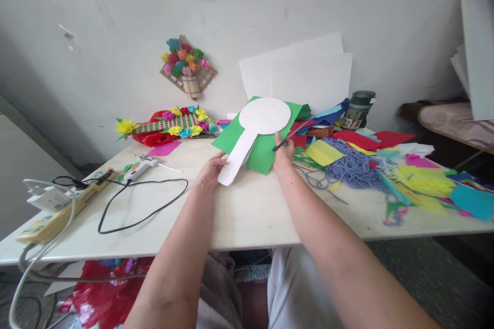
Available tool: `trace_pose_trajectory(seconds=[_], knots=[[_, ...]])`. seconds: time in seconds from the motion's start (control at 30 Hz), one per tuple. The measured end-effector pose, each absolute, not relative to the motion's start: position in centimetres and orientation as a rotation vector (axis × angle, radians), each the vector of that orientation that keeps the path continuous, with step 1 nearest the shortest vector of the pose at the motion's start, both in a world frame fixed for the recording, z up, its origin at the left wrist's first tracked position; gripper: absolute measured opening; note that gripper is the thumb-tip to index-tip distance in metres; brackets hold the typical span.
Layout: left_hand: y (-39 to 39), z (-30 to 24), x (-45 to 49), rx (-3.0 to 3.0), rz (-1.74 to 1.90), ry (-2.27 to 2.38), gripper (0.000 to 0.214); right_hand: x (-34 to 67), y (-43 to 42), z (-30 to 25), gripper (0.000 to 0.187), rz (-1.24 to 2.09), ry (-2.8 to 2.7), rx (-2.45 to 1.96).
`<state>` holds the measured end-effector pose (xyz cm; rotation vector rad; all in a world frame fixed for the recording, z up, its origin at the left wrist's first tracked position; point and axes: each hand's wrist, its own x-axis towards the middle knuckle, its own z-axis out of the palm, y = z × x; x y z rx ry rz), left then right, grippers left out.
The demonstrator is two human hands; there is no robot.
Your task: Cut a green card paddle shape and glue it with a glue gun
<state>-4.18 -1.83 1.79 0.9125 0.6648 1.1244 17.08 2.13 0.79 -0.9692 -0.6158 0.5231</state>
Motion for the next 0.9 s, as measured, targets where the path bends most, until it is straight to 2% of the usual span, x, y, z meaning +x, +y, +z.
trace_pose_trajectory(seconds=[0.57,0.8,0.9], knots=[[-1.6,1.8,-5.2,0.986,1.043,0.67,0.069,18.5,2.8,0.7,0.029,0.801,-0.37,-0.712],[-2.2,2.7,-4.2,0.829,1.198,0.523,0.043,18.5,2.4,1.0,0.028,0.888,-0.294,-0.701],[-2.2,2.2,-3.3,0.797,1.295,0.49,0.04,18.4,2.4,1.1,0.028,0.927,-0.277,-0.691]])
